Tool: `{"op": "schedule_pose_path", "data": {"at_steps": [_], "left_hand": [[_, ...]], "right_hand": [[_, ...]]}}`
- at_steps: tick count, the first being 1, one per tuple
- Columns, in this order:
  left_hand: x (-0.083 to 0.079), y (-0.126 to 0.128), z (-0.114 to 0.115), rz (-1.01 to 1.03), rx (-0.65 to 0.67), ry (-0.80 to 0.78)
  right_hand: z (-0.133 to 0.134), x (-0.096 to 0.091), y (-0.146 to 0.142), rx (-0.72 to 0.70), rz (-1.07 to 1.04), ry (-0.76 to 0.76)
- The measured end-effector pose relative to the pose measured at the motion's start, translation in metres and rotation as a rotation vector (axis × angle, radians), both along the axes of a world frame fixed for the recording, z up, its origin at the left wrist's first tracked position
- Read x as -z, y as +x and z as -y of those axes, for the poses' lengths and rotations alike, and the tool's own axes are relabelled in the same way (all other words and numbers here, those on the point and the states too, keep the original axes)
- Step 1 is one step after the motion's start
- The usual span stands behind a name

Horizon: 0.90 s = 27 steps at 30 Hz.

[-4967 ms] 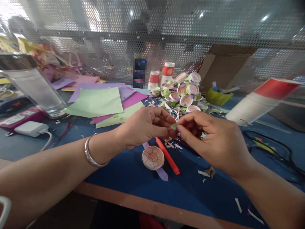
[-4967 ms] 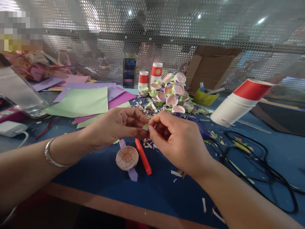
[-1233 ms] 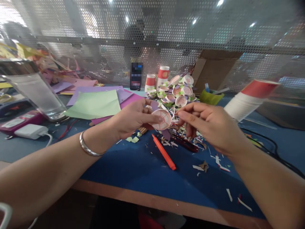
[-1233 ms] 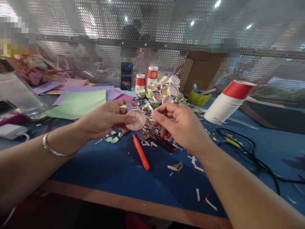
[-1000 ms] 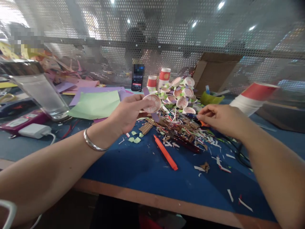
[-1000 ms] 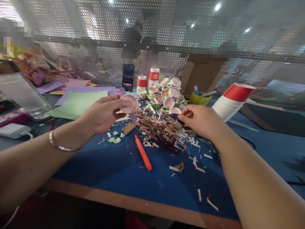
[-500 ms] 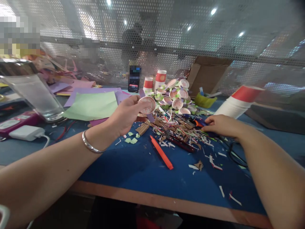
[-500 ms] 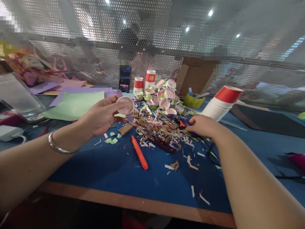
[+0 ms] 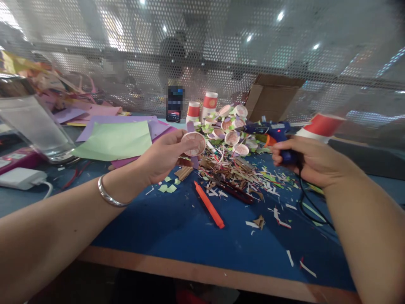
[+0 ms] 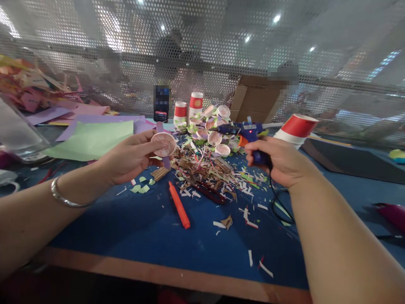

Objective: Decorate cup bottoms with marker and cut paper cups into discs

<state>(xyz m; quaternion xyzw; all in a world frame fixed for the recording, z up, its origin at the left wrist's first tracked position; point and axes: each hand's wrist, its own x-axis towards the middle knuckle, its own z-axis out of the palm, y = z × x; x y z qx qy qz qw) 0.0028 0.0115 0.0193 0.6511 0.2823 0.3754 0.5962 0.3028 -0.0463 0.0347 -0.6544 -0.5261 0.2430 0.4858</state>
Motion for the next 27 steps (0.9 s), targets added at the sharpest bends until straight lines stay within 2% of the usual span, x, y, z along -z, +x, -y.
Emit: {"op": "schedule_pose_path", "data": {"at_steps": [4, 7, 12, 15, 19, 27], "left_hand": [[0.002, -0.001, -0.003, 0.002, 0.02, -0.024], [0.002, 0.0, -0.004, -0.002, 0.001, -0.06], [0.003, 0.002, -0.004, 0.027, -0.009, -0.172], [0.003, 0.002, -0.004, 0.028, 0.031, -0.166], [0.004, 0.001, -0.007, 0.006, 0.006, -0.18], [0.004, 0.002, -0.007, -0.046, 0.043, -0.156]], "right_hand": [[0.005, -0.011, -0.007, -0.01, -0.348, 0.019], [0.007, -0.016, -0.011, -0.087, -0.548, 0.037], [0.01, -0.01, -0.022, -0.194, -0.369, 0.019], [0.012, -0.004, -0.032, -0.254, -0.182, -0.029], [0.013, 0.002, -0.04, -0.373, 0.05, -0.035], [0.012, 0.008, -0.04, -0.398, 0.184, 0.005]]}}
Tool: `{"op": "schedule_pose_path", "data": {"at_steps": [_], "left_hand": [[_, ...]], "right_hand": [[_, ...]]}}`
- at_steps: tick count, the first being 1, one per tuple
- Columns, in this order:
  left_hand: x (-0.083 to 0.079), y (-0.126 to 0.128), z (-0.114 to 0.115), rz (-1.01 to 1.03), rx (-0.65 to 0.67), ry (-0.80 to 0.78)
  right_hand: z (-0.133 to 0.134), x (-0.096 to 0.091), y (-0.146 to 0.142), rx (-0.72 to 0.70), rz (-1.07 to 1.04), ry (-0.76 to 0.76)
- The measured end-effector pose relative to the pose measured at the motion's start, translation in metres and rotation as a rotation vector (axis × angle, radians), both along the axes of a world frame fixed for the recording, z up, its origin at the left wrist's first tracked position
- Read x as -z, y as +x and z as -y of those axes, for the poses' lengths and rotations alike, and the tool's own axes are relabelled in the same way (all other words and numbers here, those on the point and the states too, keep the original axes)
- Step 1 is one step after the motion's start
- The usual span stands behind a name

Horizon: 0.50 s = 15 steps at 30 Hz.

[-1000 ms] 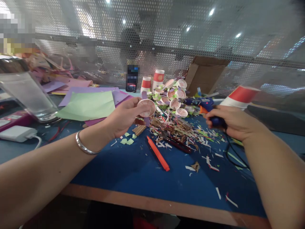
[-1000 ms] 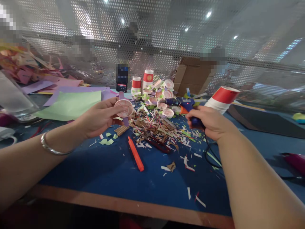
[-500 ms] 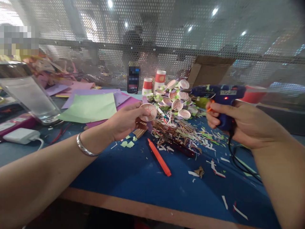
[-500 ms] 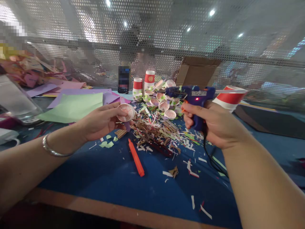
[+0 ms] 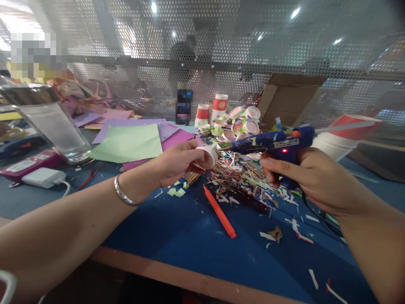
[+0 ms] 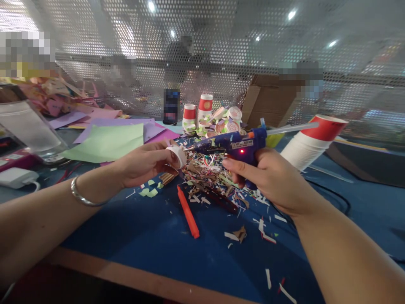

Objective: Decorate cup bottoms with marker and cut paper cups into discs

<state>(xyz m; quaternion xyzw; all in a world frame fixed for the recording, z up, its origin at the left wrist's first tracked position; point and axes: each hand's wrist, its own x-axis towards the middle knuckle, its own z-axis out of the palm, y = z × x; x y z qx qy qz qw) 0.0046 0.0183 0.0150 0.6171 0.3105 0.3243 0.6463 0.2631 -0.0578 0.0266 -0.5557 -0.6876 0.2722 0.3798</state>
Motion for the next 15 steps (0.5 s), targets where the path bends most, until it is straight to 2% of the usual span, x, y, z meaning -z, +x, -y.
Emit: {"op": "schedule_pose_path", "data": {"at_steps": [8, 15], "left_hand": [[0.0051, 0.0006, -0.0015, -0.004, 0.03, 0.051], [0.0042, 0.0016, -0.0001, -0.016, 0.0, 0.064]], "right_hand": [[0.0011, -0.0033, -0.0023, 0.14, 0.23, -0.008], [0.0005, -0.0025, -0.0011, 0.188, 0.267, -0.001]]}}
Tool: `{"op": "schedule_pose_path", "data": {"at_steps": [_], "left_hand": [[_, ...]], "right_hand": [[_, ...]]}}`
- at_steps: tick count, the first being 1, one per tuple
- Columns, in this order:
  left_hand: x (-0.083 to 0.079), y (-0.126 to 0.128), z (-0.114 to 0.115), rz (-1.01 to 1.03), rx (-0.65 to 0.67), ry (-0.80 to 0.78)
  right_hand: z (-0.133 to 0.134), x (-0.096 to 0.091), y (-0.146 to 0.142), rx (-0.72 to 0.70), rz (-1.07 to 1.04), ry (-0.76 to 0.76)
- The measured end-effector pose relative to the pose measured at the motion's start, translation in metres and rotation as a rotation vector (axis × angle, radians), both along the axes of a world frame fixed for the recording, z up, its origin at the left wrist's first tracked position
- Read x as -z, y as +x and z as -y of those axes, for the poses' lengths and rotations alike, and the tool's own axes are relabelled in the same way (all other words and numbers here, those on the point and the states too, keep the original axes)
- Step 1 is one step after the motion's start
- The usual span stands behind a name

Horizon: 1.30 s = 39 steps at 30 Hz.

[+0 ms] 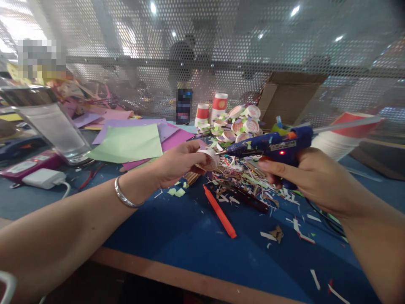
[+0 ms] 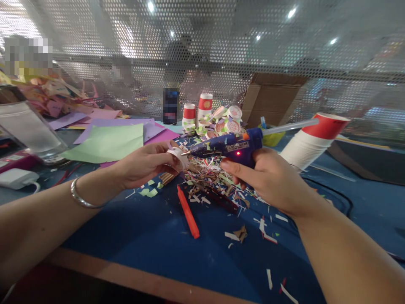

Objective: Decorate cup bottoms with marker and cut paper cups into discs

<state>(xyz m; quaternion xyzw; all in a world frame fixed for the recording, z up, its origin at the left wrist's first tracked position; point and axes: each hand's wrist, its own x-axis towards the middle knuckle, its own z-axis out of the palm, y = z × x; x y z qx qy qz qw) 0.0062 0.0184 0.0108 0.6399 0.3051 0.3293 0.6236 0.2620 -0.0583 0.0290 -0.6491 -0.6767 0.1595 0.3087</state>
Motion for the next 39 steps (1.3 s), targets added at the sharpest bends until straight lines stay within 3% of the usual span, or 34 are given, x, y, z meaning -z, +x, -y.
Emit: {"op": "schedule_pose_path", "data": {"at_steps": [13, 27, 35, 39], "left_hand": [[0.001, 0.0, -0.001, 0.017, -0.001, 0.013], [0.0, 0.002, -0.001, 0.001, -0.033, 0.03], [0.002, 0.003, 0.0, -0.057, -0.129, 0.221], [0.003, 0.001, -0.001, -0.061, -0.112, 0.258]], "right_hand": [[0.0, 0.0, -0.002, -0.056, 0.032, 0.034], [0.0, 0.0, -0.001, 0.046, 0.061, -0.003], [0.002, -0.003, -0.005, 0.022, 0.059, 0.058], [0.0, -0.005, -0.008, -0.001, 0.104, 0.13]]}}
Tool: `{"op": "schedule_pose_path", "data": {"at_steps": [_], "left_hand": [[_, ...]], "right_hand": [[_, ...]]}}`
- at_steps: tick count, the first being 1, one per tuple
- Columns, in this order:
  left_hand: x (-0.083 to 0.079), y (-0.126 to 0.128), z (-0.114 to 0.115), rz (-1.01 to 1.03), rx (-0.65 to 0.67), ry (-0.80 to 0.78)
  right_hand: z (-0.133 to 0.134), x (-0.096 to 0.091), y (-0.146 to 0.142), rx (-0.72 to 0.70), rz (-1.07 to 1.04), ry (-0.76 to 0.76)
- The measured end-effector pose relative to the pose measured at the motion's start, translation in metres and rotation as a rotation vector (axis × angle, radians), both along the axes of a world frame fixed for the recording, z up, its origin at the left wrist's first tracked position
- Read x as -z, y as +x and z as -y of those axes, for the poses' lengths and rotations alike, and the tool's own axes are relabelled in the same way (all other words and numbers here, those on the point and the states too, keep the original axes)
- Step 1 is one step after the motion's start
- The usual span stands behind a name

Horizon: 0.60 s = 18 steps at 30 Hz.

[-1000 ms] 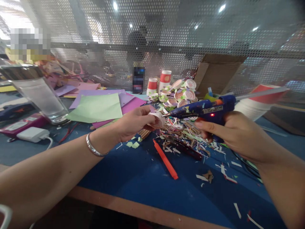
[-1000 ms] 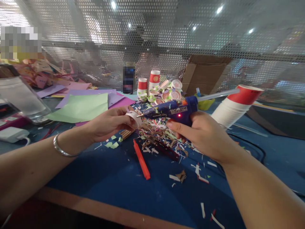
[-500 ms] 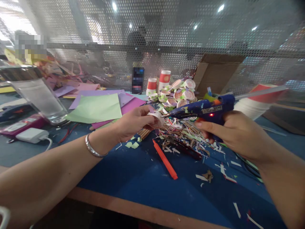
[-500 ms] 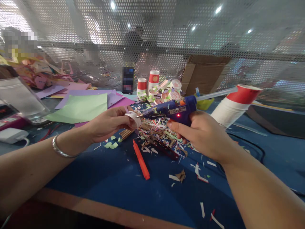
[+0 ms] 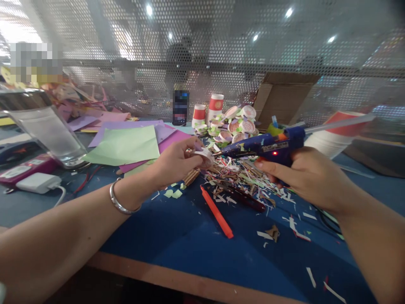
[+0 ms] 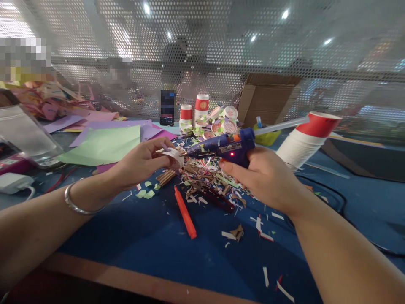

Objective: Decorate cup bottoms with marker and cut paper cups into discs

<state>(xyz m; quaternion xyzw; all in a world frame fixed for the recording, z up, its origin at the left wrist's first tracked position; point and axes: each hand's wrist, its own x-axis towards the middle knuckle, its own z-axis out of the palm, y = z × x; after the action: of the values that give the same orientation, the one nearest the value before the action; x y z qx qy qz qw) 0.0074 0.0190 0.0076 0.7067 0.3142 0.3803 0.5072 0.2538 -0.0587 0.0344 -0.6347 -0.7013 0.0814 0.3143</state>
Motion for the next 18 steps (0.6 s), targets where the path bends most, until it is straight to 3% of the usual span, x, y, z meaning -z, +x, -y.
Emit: {"op": "schedule_pose_path", "data": {"at_steps": [6, 10, 15, 18], "left_hand": [[-0.0052, 0.0006, 0.0033, 0.023, -0.001, -0.073], [-0.0097, 0.0002, 0.0043, 0.064, 0.063, -0.219], [-0.0084, -0.0048, -0.0013, 0.105, 0.176, -0.216], [-0.0058, -0.0063, -0.005, 0.194, 0.179, -0.288]], "right_hand": [[0.002, -0.0016, 0.0002, 0.025, 0.006, 0.014], [0.0034, -0.0017, 0.0024, 0.055, -0.002, 0.005], [0.0027, -0.0004, 0.0017, 0.023, -0.035, 0.009], [0.0021, 0.0002, 0.0016, 0.015, -0.046, 0.019]]}}
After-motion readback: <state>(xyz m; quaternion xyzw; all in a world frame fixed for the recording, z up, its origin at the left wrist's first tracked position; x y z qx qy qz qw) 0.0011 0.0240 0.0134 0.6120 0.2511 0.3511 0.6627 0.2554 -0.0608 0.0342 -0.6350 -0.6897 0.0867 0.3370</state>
